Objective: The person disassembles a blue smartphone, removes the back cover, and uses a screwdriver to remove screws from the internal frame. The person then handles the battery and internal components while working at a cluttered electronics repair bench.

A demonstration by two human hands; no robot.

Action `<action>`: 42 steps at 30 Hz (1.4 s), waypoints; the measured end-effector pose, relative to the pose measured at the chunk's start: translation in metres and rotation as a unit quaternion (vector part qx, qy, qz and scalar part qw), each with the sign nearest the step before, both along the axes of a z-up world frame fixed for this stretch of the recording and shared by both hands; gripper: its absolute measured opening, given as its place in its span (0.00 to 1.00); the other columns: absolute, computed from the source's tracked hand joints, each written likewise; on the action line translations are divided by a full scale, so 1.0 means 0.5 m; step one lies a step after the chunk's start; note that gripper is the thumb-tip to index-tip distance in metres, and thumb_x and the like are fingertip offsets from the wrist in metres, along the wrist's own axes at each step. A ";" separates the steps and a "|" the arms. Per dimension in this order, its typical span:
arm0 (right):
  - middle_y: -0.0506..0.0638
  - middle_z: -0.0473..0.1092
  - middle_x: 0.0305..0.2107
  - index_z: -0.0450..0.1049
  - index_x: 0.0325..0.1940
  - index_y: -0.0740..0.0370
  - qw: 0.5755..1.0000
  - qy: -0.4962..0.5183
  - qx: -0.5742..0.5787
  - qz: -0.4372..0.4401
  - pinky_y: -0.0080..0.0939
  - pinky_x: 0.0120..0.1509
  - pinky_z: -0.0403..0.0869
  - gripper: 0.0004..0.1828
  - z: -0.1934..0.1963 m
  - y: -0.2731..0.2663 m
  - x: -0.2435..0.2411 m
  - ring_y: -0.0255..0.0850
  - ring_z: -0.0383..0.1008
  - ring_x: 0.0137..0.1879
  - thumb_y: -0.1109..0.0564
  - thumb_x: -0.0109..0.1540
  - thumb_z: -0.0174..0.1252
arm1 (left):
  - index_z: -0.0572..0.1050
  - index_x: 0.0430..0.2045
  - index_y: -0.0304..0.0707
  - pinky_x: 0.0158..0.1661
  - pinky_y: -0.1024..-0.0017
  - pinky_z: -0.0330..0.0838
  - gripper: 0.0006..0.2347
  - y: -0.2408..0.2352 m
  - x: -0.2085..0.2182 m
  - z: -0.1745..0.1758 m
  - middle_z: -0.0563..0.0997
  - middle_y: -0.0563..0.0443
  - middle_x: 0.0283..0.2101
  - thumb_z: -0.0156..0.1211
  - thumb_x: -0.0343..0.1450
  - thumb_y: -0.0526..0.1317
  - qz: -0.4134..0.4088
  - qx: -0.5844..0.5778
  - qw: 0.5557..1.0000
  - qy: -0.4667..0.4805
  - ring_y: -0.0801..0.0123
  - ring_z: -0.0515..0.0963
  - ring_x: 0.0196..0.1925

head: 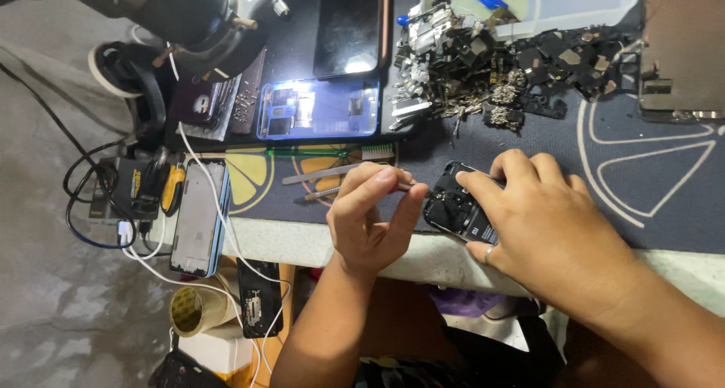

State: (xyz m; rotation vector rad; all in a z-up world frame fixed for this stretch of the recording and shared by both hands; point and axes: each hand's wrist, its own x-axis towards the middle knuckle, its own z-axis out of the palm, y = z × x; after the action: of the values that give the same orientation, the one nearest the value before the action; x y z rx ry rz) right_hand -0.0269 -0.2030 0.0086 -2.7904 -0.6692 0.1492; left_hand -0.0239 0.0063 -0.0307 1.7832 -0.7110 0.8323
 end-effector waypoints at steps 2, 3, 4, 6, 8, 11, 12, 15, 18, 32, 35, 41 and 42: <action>0.52 0.67 0.50 0.70 0.66 0.50 1.000 0.002 0.005 -0.003 0.54 0.52 0.73 0.47 -0.001 -0.002 0.000 0.51 0.69 0.56 0.39 0.44 0.73 | 0.63 0.59 0.36 0.41 0.77 0.80 0.23 0.000 0.000 0.001 0.78 0.41 0.46 0.68 0.72 0.23 -0.001 0.001 1.000 0.005 0.68 0.80 0.41; 0.52 0.67 0.50 0.70 0.66 0.50 1.000 0.003 0.008 -0.003 0.54 0.52 0.73 0.47 -0.001 -0.002 0.000 0.51 0.69 0.56 0.40 0.43 0.73 | 0.63 0.59 0.36 0.41 0.77 0.80 0.23 0.000 -0.001 0.001 0.78 0.40 0.46 0.68 0.72 0.23 -0.003 0.000 1.000 0.006 0.67 0.80 0.42; 0.52 0.67 0.50 0.70 0.66 0.50 1.000 0.004 0.007 -0.003 0.54 0.52 0.73 0.47 -0.001 -0.002 0.000 0.51 0.69 0.55 0.40 0.44 0.73 | 0.63 0.58 0.36 0.41 0.76 0.80 0.23 0.000 -0.001 0.001 0.78 0.40 0.46 0.68 0.72 0.23 -0.006 0.000 1.000 0.007 0.67 0.80 0.43; 0.51 0.67 0.50 0.70 0.66 0.49 1.000 0.006 0.003 -0.006 0.54 0.52 0.73 0.47 -0.002 -0.003 -0.001 0.50 0.70 0.55 0.39 0.44 0.73 | 0.63 0.58 0.36 0.41 0.76 0.79 0.24 0.000 -0.001 0.002 0.78 0.40 0.45 0.68 0.72 0.23 0.000 0.007 1.000 0.006 0.67 0.80 0.43; 0.51 0.67 0.49 0.71 0.65 0.49 1.000 0.001 0.005 -0.004 0.54 0.52 0.73 0.47 -0.003 -0.003 -0.001 0.50 0.70 0.55 0.39 0.43 0.73 | 0.64 0.58 0.36 0.41 0.76 0.79 0.23 -0.003 0.000 0.003 0.78 0.41 0.45 0.68 0.72 0.23 0.002 0.011 1.000 0.003 0.67 0.80 0.43; 0.50 0.68 0.49 0.71 0.65 0.48 1.000 -0.020 0.008 0.001 0.53 0.51 0.73 0.47 -0.004 -0.005 -0.002 0.49 0.70 0.55 0.39 0.43 0.73 | 0.64 0.58 0.36 0.41 0.75 0.79 0.23 -0.003 0.002 0.007 0.78 0.41 0.44 0.68 0.72 0.23 -0.008 0.012 1.000 0.003 0.66 0.80 0.42; 0.50 0.68 0.49 0.71 0.65 0.49 1.000 -0.029 0.009 0.004 0.52 0.51 0.73 0.47 -0.005 -0.006 -0.002 0.49 0.70 0.55 0.38 0.43 0.73 | 0.64 0.58 0.36 0.41 0.74 0.79 0.22 -0.002 0.001 0.009 0.79 0.40 0.44 0.67 0.72 0.23 -0.018 0.012 1.000 0.009 0.66 0.80 0.41; 0.49 0.68 0.48 0.72 0.65 0.48 1.000 -0.023 0.008 0.004 0.50 0.52 0.73 0.47 -0.005 -0.008 -0.001 0.48 0.70 0.55 0.38 0.43 0.73 | 0.64 0.58 0.37 0.41 0.73 0.80 0.21 0.002 0.003 0.016 0.79 0.39 0.44 0.65 0.73 0.23 -0.053 0.024 0.998 0.025 0.65 0.82 0.40; 0.49 0.68 0.48 0.72 0.65 0.49 1.000 -0.023 0.016 0.007 0.50 0.51 0.73 0.47 -0.002 -0.010 -0.001 0.48 0.70 0.55 0.38 0.43 0.73 | 0.64 0.58 0.37 0.41 0.72 0.81 0.20 0.002 0.002 0.022 0.80 0.38 0.44 0.63 0.74 0.23 -0.076 0.029 0.996 0.038 0.63 0.82 0.40; 0.47 0.68 0.47 0.71 0.65 0.46 1.000 -0.001 0.019 -0.006 0.50 0.51 0.73 0.46 0.010 -0.005 0.003 0.47 0.70 0.54 0.41 0.42 0.74 | 0.61 0.60 0.38 0.43 0.69 0.81 0.20 -0.003 0.012 0.032 0.80 0.36 0.47 0.56 0.76 0.22 -0.111 0.040 0.992 0.039 0.55 0.83 0.44; 0.47 0.68 0.47 0.71 0.64 0.45 1.000 0.001 0.026 -0.013 0.50 0.51 0.73 0.46 0.008 -0.007 0.003 0.47 0.70 0.54 0.43 0.42 0.74 | 0.59 0.61 0.39 0.42 0.67 0.81 0.20 -0.006 0.013 0.025 0.80 0.35 0.48 0.55 0.77 0.22 -0.136 0.038 0.989 0.045 0.54 0.85 0.43; 0.47 0.68 0.47 0.71 0.63 0.46 1.000 0.003 0.026 -0.014 0.51 0.51 0.72 0.46 0.000 -0.007 0.002 0.47 0.70 0.54 0.43 0.42 0.74 | 0.60 0.59 0.39 0.35 0.68 0.80 0.22 -0.009 0.023 0.011 0.81 0.40 0.39 0.60 0.75 0.22 -0.116 0.068 0.991 0.024 0.57 0.84 0.36; 0.47 0.68 0.47 0.71 0.63 0.46 1.000 0.000 0.027 -0.012 0.51 0.51 0.72 0.46 0.000 -0.006 0.001 0.47 0.70 0.54 0.43 0.42 0.74 | 0.60 0.59 0.39 0.36 0.67 0.79 0.23 -0.009 0.024 0.012 0.81 0.41 0.39 0.62 0.74 0.22 -0.102 0.073 0.992 0.012 0.56 0.84 0.36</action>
State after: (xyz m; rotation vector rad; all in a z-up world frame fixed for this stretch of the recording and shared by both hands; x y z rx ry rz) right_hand -0.0264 -0.2060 0.0085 -2.7452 -0.6300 0.1259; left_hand -0.0120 0.0018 -0.0247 1.8104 -0.9411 0.6341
